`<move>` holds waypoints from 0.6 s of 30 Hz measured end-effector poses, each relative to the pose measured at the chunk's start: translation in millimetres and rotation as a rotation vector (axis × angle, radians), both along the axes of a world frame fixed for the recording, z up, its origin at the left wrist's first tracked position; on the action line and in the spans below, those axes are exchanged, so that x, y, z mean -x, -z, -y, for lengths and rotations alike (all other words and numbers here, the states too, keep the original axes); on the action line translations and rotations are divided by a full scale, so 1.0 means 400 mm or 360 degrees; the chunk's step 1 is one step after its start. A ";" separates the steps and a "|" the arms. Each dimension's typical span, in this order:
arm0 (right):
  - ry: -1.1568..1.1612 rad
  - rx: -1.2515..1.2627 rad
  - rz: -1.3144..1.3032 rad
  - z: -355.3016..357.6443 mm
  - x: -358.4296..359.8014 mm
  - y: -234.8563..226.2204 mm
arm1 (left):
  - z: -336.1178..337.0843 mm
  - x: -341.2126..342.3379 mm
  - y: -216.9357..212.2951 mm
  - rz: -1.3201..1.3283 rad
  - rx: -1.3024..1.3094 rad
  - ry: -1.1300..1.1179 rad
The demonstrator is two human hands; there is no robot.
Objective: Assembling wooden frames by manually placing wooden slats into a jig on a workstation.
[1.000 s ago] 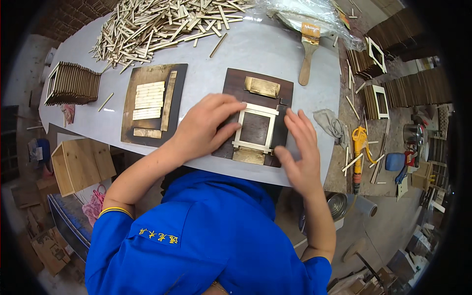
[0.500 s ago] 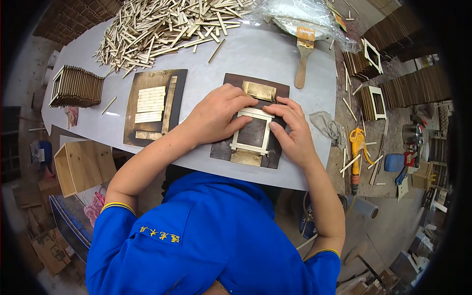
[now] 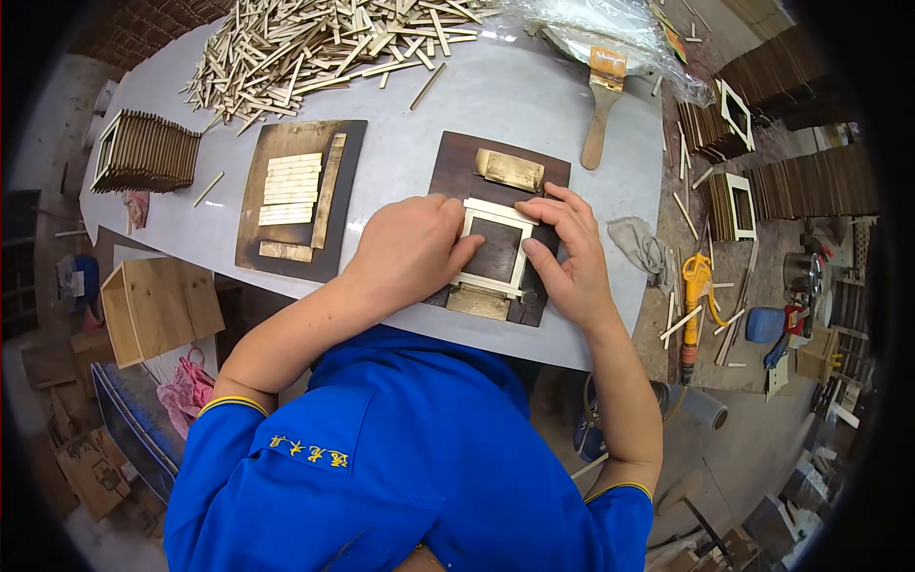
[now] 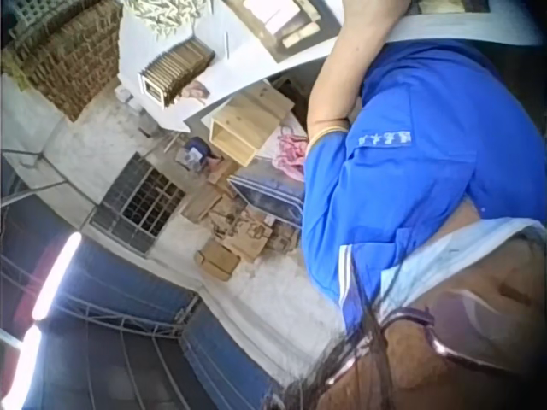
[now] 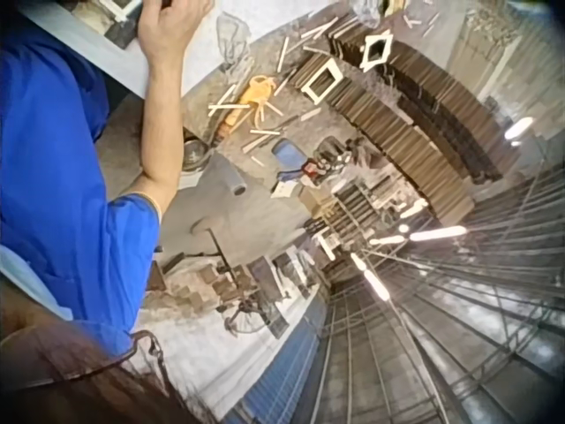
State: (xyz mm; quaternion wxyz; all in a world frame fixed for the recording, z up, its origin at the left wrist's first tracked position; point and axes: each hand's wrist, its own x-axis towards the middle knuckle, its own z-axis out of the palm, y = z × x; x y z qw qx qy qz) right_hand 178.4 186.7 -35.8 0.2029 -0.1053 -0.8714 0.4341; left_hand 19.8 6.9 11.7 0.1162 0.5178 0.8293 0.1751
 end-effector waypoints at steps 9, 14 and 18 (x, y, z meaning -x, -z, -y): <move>0.0188 0.0275 -0.0100 -0.009 -0.024 -0.034 | -0.028 0.065 -0.013 0.0156 -0.0095 -0.0055; 0.0514 -0.0569 -0.0093 -0.109 -0.095 -0.099 | -0.038 0.159 -0.075 0.0917 0.0226 -0.0207; 0.0926 -0.1558 0.0029 -0.254 -0.173 -0.123 | -0.016 0.239 -0.065 0.1390 0.0400 -0.0193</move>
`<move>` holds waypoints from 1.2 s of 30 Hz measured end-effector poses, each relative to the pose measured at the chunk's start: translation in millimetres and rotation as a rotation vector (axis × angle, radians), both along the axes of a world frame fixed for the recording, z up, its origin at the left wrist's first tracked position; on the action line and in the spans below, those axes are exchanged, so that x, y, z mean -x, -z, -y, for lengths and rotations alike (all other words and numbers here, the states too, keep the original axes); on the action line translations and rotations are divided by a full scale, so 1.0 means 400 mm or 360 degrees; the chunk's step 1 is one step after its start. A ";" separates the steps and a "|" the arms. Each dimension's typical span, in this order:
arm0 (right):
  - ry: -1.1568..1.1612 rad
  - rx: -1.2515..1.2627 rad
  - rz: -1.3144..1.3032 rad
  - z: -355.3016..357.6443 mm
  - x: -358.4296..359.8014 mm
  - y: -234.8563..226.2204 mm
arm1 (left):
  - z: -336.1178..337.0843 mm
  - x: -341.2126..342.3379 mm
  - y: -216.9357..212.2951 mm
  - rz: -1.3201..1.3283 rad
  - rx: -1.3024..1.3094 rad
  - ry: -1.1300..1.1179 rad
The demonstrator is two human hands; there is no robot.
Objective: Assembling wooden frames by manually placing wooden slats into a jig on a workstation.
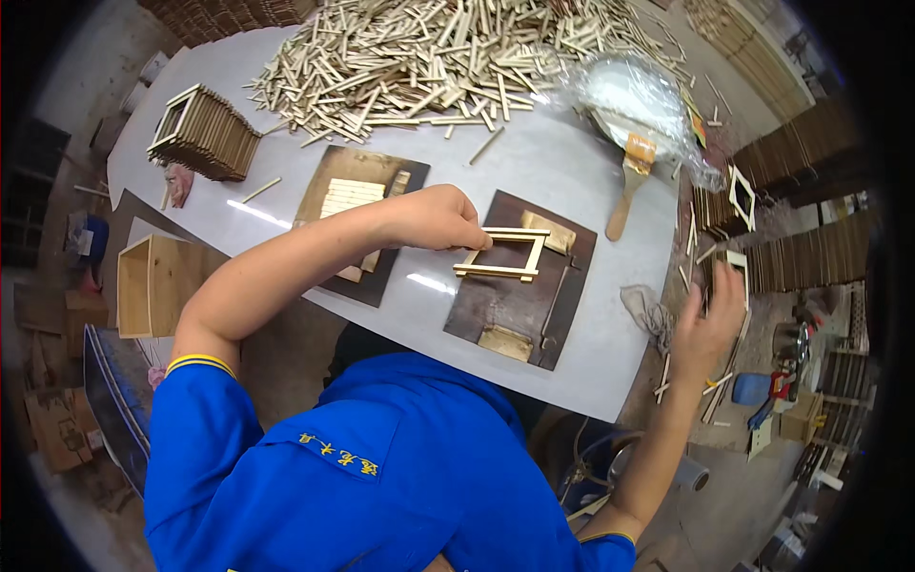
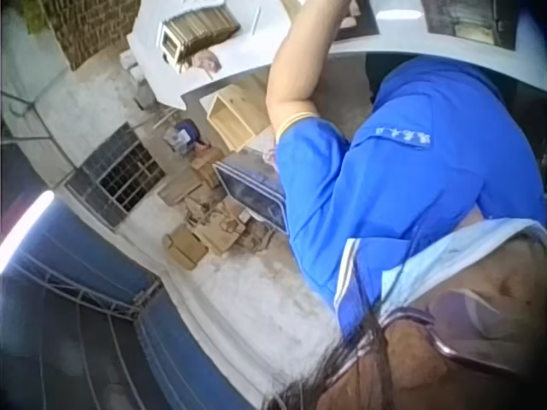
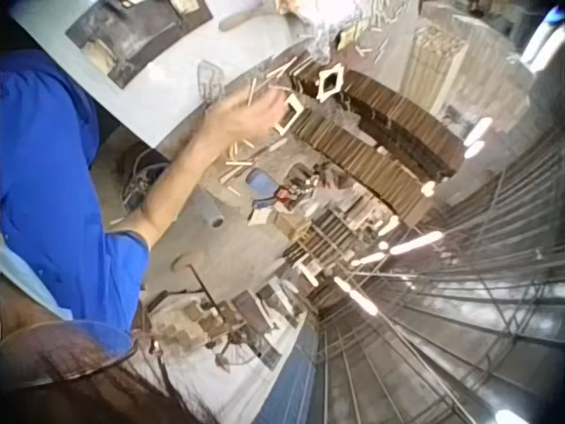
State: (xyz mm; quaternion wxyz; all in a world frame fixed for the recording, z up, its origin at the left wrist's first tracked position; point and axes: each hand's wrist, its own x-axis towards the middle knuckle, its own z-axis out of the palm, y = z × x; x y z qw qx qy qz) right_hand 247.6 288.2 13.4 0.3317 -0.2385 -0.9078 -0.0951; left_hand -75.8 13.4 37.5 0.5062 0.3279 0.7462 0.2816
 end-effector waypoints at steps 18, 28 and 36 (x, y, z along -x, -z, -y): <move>0.0564 0.0102 0.0334 -0.239 -0.141 0.070 | 0.094 0.092 -0.024 0.0074 0.0077 -0.0094; 0.0559 0.0143 0.0329 -0.218 -0.131 0.057 | 0.129 0.110 -0.036 -0.0697 0.0079 0.0015; 0.0531 0.0106 0.0322 -0.213 -0.134 0.063 | 0.133 0.107 -0.034 -0.1040 0.0162 0.0115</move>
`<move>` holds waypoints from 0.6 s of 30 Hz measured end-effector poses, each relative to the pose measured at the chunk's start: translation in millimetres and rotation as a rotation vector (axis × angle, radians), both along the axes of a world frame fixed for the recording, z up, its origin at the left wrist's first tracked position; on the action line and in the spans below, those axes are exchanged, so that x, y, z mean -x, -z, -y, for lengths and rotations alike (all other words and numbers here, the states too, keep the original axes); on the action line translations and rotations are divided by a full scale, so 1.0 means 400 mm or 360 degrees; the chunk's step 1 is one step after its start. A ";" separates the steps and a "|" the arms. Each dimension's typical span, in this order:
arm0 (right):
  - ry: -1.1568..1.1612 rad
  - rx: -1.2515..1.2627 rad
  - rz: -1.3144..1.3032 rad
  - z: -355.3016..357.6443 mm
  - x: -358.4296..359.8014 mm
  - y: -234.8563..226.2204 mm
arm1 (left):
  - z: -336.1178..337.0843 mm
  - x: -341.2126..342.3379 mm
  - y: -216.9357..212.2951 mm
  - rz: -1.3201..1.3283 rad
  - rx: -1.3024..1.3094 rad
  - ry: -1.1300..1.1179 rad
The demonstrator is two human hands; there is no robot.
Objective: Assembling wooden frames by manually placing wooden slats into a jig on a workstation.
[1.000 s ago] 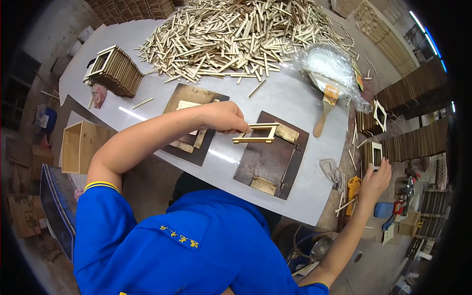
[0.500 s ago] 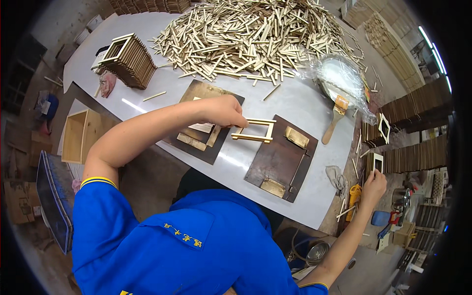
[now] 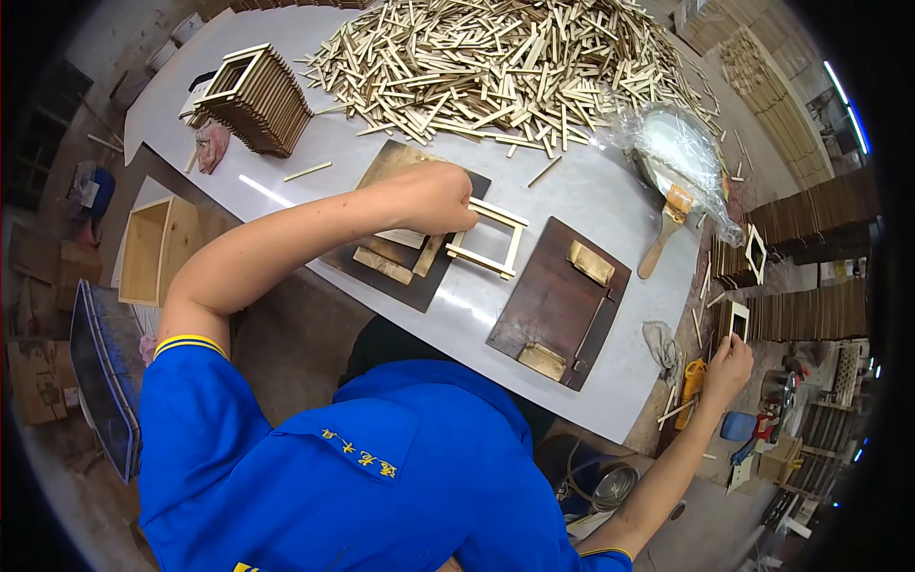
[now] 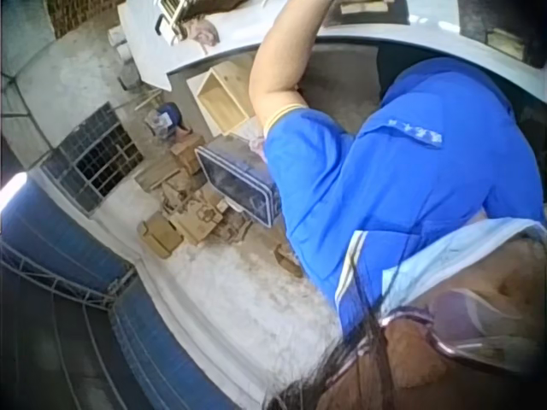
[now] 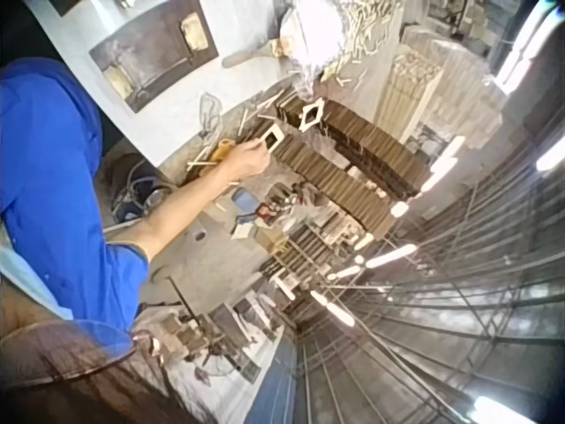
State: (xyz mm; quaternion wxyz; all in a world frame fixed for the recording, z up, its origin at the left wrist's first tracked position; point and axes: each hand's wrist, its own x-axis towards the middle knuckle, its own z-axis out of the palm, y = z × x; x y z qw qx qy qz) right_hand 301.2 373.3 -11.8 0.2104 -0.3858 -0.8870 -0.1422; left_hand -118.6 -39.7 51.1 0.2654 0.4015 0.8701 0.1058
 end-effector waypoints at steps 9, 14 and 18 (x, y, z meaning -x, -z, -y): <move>-0.0046 -0.0047 -0.0083 -0.012 -0.013 0.013 | 0.011 0.010 0.031 -0.0116 -0.0079 0.0012; -0.0070 -0.0059 -0.0122 -0.010 -0.014 0.016 | 0.009 0.012 0.034 -0.0163 -0.0053 0.0009; -0.0086 -0.0086 -0.0177 -0.003 -0.020 0.011 | 0.011 0.018 0.041 -0.0222 -0.0062 0.0024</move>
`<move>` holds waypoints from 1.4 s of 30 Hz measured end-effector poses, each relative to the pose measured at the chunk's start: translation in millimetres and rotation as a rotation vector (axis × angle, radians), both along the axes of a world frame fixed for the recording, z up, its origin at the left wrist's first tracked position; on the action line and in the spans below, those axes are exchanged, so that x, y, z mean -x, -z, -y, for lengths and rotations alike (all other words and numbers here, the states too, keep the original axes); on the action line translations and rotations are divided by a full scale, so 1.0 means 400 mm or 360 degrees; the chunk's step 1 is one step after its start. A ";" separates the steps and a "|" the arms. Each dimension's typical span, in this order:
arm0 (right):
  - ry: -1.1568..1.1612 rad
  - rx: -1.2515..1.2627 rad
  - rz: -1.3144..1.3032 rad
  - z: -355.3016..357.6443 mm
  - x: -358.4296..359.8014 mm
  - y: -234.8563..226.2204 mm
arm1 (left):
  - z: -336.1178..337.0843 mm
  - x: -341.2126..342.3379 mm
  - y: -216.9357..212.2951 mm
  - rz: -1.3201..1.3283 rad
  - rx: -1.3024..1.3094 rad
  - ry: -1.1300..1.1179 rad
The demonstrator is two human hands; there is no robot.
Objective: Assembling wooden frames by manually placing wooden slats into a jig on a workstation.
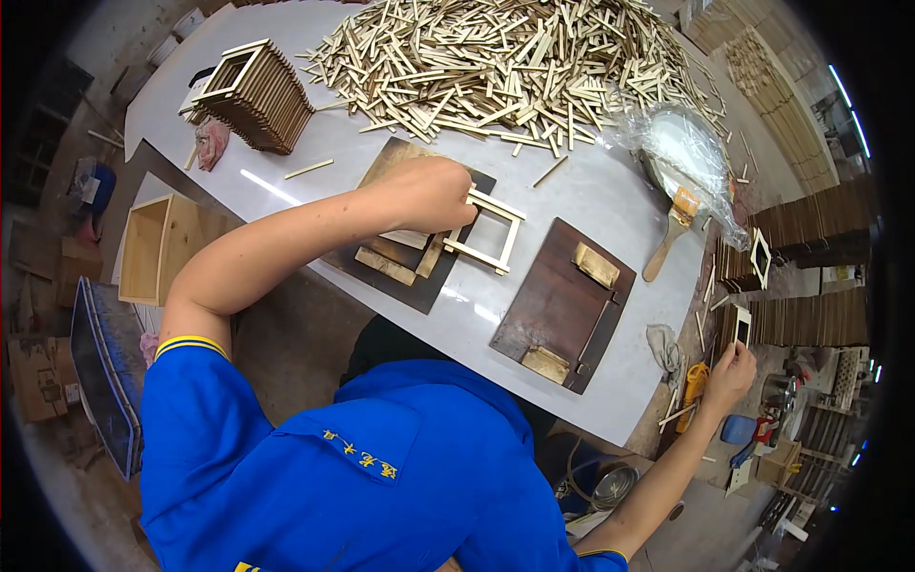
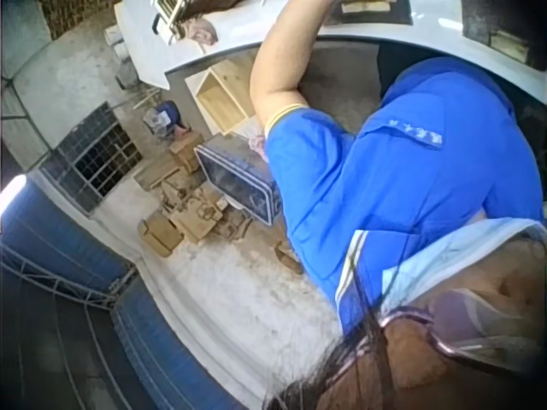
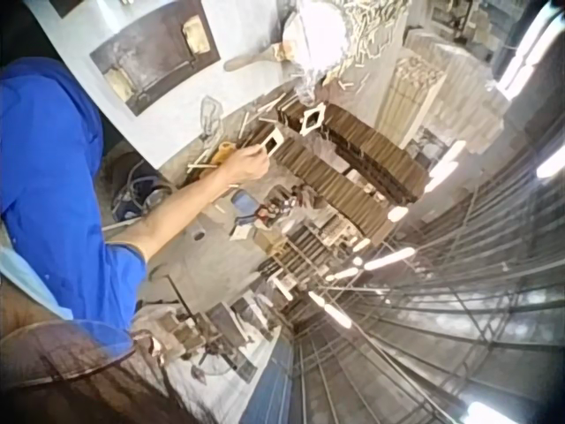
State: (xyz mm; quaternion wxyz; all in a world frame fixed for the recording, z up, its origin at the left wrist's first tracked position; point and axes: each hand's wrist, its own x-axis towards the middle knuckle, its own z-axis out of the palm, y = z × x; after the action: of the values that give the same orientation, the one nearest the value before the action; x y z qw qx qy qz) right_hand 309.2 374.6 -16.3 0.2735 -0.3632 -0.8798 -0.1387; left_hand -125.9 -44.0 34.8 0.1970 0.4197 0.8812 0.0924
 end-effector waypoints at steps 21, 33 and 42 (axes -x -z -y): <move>-0.0882 0.0405 0.0176 0.597 0.310 -0.078 | 0.091 0.041 -0.087 -0.0152 -0.0146 -0.0186; -0.1079 0.0747 0.0119 0.696 0.397 -0.043 | 0.236 0.110 -0.247 -0.0381 -0.0421 -0.0370; -0.1368 0.0682 0.0183 0.677 0.406 -0.025 | 0.471 0.267 -0.442 -0.0758 -0.0668 -0.0630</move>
State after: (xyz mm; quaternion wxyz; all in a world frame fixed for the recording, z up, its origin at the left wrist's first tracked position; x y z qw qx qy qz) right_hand 146.8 103.8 -6.4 0.1758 -0.0066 -0.9727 0.1514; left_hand -232.8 -232.2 211.7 -0.1254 0.2821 0.9283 0.2071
